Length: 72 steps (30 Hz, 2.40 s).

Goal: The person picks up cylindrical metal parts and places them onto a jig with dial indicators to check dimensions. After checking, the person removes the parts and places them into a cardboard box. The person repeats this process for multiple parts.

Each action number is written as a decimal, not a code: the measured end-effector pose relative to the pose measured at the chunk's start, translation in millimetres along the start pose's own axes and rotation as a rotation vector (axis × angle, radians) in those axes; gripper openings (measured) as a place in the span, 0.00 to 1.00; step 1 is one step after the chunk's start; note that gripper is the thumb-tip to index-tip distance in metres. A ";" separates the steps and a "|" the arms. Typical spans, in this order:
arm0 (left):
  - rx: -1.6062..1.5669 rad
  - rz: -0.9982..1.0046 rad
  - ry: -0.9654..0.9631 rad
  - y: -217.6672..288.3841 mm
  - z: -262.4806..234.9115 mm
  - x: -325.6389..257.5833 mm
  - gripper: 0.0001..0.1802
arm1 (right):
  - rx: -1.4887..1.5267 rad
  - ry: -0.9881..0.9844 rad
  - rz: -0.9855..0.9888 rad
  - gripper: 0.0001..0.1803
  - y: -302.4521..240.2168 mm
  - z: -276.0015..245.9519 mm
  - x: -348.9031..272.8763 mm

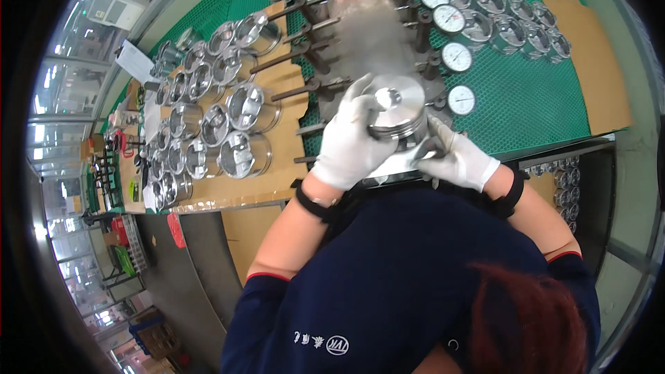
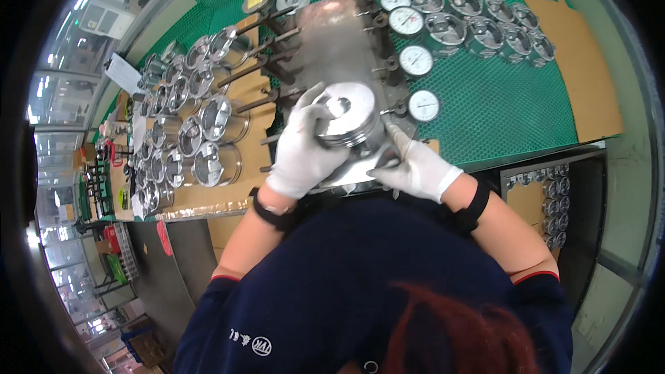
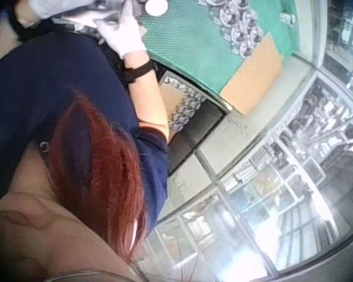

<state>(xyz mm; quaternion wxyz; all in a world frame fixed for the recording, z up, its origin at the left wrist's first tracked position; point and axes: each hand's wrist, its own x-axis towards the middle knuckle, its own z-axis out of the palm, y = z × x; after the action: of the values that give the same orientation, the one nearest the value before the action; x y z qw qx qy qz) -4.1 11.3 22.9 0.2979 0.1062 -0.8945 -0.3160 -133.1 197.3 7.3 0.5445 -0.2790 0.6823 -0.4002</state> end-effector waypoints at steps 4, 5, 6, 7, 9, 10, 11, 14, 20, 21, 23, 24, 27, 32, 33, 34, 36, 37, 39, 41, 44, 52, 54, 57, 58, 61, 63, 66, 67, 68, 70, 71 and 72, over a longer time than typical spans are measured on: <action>-0.703 -0.595 -0.328 46.9 -17.9 10.1 0.32 | 0.155 0.065 -0.499 0.54 -22.0 -25.1 -31.3; -0.828 -0.534 -0.342 60.0 -15.1 12.7 0.35 | 0.178 0.149 -0.536 0.44 -24.6 -33.9 -41.0; -0.954 -0.456 -0.310 70.4 -9.6 16.6 0.37 | 0.473 0.102 -0.471 0.38 -26.9 -50.7 -50.9; -0.956 -0.392 -0.356 76.2 -5.1 21.4 0.39 | 0.817 0.022 -0.395 0.33 -26.5 -67.2 -56.8; -0.867 -0.315 -0.261 76.2 -0.8 27.6 0.40 | 1.005 0.116 -0.450 0.25 -14.6 -94.5 -62.8; -0.718 -0.318 -0.190 69.6 -3.1 28.0 0.39 | 0.987 0.333 -0.432 0.24 -3.8 -110.7 -66.2; -0.534 -0.267 -0.122 60.2 -7.0 25.5 0.38 | 0.962 0.487 -0.471 0.23 9.7 -130.2 -69.9; -0.124 -0.301 0.149 17.2 -27.1 0.7 0.35 | 0.750 0.882 -0.293 0.21 62.0 -213.9 -69.0; 0.749 -0.537 0.220 -63.3 -101.1 -75.9 0.39 | 0.756 1.005 0.088 0.20 180.3 -374.0 -55.7; 0.828 -0.657 0.178 -72.8 -108.3 -85.6 0.37 | 0.762 0.979 0.138 0.20 192.8 -390.2 -51.5; 0.881 -0.622 0.114 -88.1 -117.8 -98.0 0.32 | 0.768 1.062 0.191 0.19 210.9 -411.6 -40.0; 0.925 -0.664 0.073 -93.6 -120.2 -101.8 0.30 | 0.779 1.126 0.245 0.19 217.0 -418.6 -36.4; 0.919 -0.715 -0.063 -107.1 -125.8 -100.6 0.31 | 0.831 1.298 0.002 0.20 228.5 -422.5 -29.3; 0.859 -0.856 -0.045 -120.9 -128.9 -93.6 0.27 | 0.758 1.248 -0.274 0.27 225.1 -371.7 -39.4; 0.889 -0.677 -0.023 -122.3 -129.8 -93.9 0.27 | 0.669 1.276 -0.300 0.27 215.0 -355.4 -42.7; 0.857 -0.713 -0.019 -123.7 -130.7 -93.9 0.26 | 0.585 1.291 -0.326 0.27 200.4 -336.3 -43.9; 0.834 -0.716 -0.072 -120.2 -137.0 -95.7 0.24 | 0.494 1.240 -0.373 0.28 158.5 -294.3 -43.6; 0.837 -0.848 -0.086 -115.1 -140.6 -97.0 0.26 | 0.484 1.181 -0.395 0.29 131.6 -276.0 -47.0; 0.551 -0.846 0.059 -98.6 -155.4 -96.5 0.28 | 0.429 1.049 -0.486 0.27 81.0 -233.5 -49.0; 0.044 -1.162 0.291 -74.0 -170.0 -92.4 0.28 | 0.252 0.856 -0.488 0.24 39.4 -186.7 -49.5; -0.563 -0.996 0.434 -31.1 -164.6 -84.8 0.25 | 0.056 0.473 -0.540 0.20 -8.9 -104.6 -40.0; -0.852 -0.608 -0.135 16.8 -89.0 -45.9 0.18 | -0.237 0.166 -0.861 0.66 -65.8 37.0 -1.0; -0.943 -1.065 -0.269 13.7 -80.9 -38.3 0.25 | -0.410 0.315 -0.821 0.60 -63.8 32.0 1.0; -0.171 -0.645 -0.270 15.4 -74.2 -37.2 0.32 | -0.682 0.355 -0.756 0.52 -59.4 21.6 5.7; -0.165 -0.444 -0.260 14.2 -70.3 -34.5 0.33 | -0.721 0.402 -0.765 0.49 -58.2 21.7 9.6; -0.017 -0.038 -0.292 9.0 -47.2 -23.6 0.39 | -0.827 0.434 -0.819 0.51 -55.0 21.8 19.3; 0.137 -0.043 -0.331 8.3 -28.9 -20.9 0.43 | -0.811 0.423 -0.812 0.52 -50.9 19.0 20.2; 0.085 -0.046 -0.195 2.0 -11.5 -20.0 0.42 | -0.726 0.431 -0.865 0.49 -40.0 8.2 11.5; 0.104 -0.014 -0.171 -1.1 -8.1 -20.1 0.41 | -0.605 0.405 -0.797 0.48 -34.6 6.0 7.4; 0.126 0.016 -0.148 -4.2 -5.4 -20.1 0.41 | -0.493 0.371 -0.706 0.47 -29.2 3.5 3.2; 0.074 0.012 -0.118 -9.2 -0.3 -19.5 0.37 | -0.352 0.227 -0.364 0.48 -18.6 0.9 -2.9; 0.050 0.016 -0.108 -11.3 1.7 -18.6 0.36 | -0.210 0.168 -0.258 0.49 -14.1 0.9 -3.2; 0.031 0.010 -0.110 -13.1 3.3 -17.1 0.35 | -0.068 0.109 -0.152 0.50 -10.1 1.0 -3.3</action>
<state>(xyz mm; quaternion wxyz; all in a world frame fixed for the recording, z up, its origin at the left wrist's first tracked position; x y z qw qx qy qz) 7.7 9.2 4.7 0.2482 0.0888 -0.9148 -0.3059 -131.8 194.5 17.5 0.4649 -0.3260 0.7009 -0.4317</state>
